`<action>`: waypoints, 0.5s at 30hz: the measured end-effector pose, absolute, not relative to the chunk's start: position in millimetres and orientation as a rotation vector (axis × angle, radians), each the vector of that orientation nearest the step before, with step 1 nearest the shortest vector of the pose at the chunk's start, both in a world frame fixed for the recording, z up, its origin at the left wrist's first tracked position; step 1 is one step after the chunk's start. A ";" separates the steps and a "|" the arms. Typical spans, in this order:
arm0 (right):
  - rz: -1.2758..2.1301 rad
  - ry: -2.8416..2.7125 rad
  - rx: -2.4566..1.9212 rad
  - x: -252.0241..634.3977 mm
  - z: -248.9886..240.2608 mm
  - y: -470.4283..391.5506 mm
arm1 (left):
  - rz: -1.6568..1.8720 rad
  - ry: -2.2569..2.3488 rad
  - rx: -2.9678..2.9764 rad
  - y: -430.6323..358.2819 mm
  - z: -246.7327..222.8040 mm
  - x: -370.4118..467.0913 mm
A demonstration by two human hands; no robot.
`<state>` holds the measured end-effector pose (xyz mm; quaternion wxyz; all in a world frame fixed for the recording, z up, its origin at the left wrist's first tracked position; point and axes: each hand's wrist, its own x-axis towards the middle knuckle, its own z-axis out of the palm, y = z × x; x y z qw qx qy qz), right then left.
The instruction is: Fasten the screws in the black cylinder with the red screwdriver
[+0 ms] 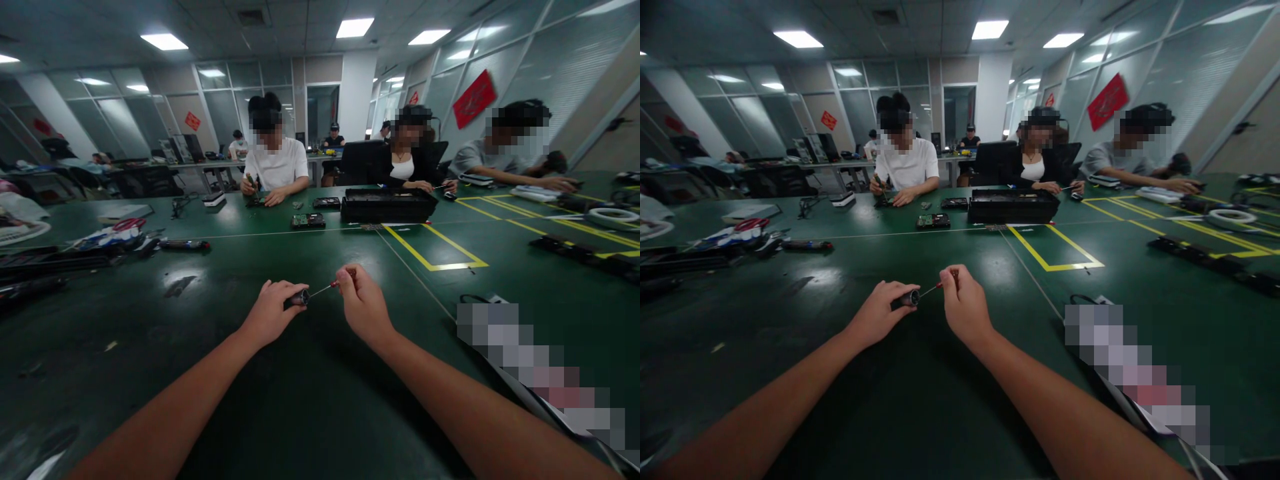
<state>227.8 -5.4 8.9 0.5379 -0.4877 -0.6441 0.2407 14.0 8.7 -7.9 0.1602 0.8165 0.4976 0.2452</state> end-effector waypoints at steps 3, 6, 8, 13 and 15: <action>0.520 -1.585 -1.172 227.2 12.0 -7.9 | 0.680 1.423 2.325 8.0 -8.2 14.7; 0.473 -1.612 -1.186 227.3 12.7 -7.8 | 0.671 1.418 2.324 6.5 -6.5 16.3; 0.451 -1.642 -1.184 227.5 12.5 -7.3 | 0.654 1.420 2.318 5.9 -5.5 17.4; 0.359 -1.712 -1.215 228.1 13.6 -6.9 | 0.648 1.393 2.326 7.5 -8.2 18.0; 0.317 -1.700 -1.249 229.1 14.7 -6.9 | 0.685 1.382 2.308 8.4 -9.6 17.2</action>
